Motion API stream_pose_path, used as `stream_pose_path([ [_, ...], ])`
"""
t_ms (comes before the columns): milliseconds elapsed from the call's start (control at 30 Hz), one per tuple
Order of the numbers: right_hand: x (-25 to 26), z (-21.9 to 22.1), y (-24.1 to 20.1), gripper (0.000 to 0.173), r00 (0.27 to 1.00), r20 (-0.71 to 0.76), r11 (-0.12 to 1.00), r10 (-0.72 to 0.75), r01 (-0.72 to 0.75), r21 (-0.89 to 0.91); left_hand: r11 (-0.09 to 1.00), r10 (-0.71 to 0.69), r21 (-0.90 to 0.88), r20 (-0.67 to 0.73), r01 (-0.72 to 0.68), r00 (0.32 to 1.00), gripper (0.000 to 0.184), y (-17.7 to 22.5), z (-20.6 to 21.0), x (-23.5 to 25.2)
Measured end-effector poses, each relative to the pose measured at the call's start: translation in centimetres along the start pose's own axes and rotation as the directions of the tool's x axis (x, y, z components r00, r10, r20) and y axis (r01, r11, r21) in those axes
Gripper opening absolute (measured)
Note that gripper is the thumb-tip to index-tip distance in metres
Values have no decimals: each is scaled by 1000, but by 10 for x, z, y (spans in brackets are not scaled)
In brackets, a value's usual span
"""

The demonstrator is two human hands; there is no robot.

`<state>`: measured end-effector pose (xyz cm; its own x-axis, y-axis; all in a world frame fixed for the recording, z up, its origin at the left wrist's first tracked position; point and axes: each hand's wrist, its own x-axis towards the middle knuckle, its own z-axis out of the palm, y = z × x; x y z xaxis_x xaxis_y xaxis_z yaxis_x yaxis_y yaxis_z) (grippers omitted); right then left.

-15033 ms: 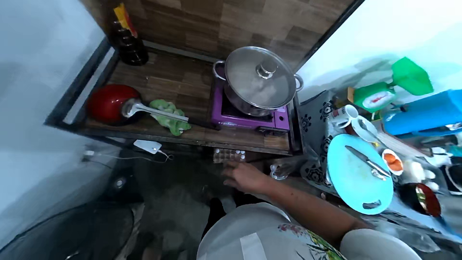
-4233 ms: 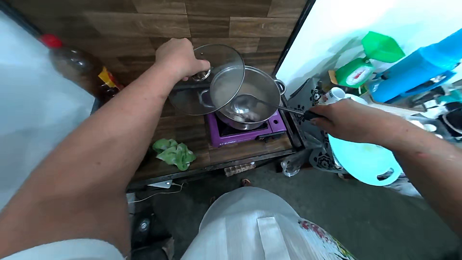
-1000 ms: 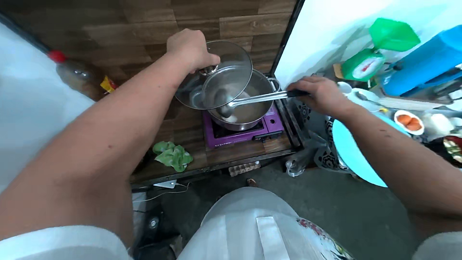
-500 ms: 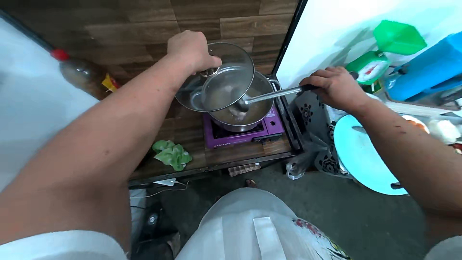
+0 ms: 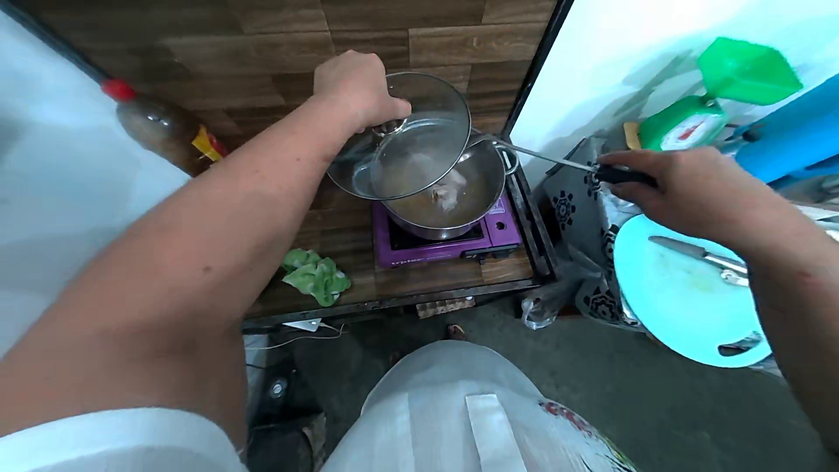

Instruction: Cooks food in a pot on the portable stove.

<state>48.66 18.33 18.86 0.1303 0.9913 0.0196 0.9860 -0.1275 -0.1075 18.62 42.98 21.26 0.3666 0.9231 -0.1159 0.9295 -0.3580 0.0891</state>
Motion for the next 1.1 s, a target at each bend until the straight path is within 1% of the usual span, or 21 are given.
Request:
stream_pose_path([
  [133,-2,1,-31,37,991,122,997,56,-50,-51,1000,1,3,1,-1,1000,61,-1,2,2],
  [233,10,14,-46,34,977,194,993,90,-74,-91,1000,9,-1,-2,-9,1000,62,-2,2,3],
  [333,27,25,-56,36,951,284,992,125,-110,-69,1000,6,-14,1,-6,1000,61,-1,1,2],
  [400,35,31,-63,38,938,319,991,136,-126,-52,1000,13,-17,-4,-13,1000,62,-2,1,3],
  [467,38,36,-66,36,935,334,993,117,-111,-37,1000,22,-19,-6,-23,1000,62,-4,1,4],
  [533,33,34,-65,38,948,307,996,88,-87,-16,999,33,-26,-18,-33,999,62,-7,2,4],
  [633,12,25,-65,38,987,158,1000,8,-8,-1,998,37,-50,-38,-39,999,62,-12,1,3],
  [700,5,28,-68,39,990,137,1000,-15,15,-4,999,27,-41,-31,-28,999,62,-16,2,4],
  [800,8,48,-83,40,993,113,1000,-26,26,-2,1000,15,-20,-16,-15,1000,63,-16,5,3],
  [967,20,83,-96,42,991,-69,986,-116,107,-125,1000,-10,-20,0,10,1000,61,-15,5,-3],
  [1033,20,83,-93,42,989,-79,984,-128,116,-136,1000,-10,-21,-2,10,1000,61,-15,5,-4],
  [1100,14,74,-89,41,992,-47,986,-120,113,-124,1000,-9,-29,-8,9,1000,61,-17,4,-4],
])
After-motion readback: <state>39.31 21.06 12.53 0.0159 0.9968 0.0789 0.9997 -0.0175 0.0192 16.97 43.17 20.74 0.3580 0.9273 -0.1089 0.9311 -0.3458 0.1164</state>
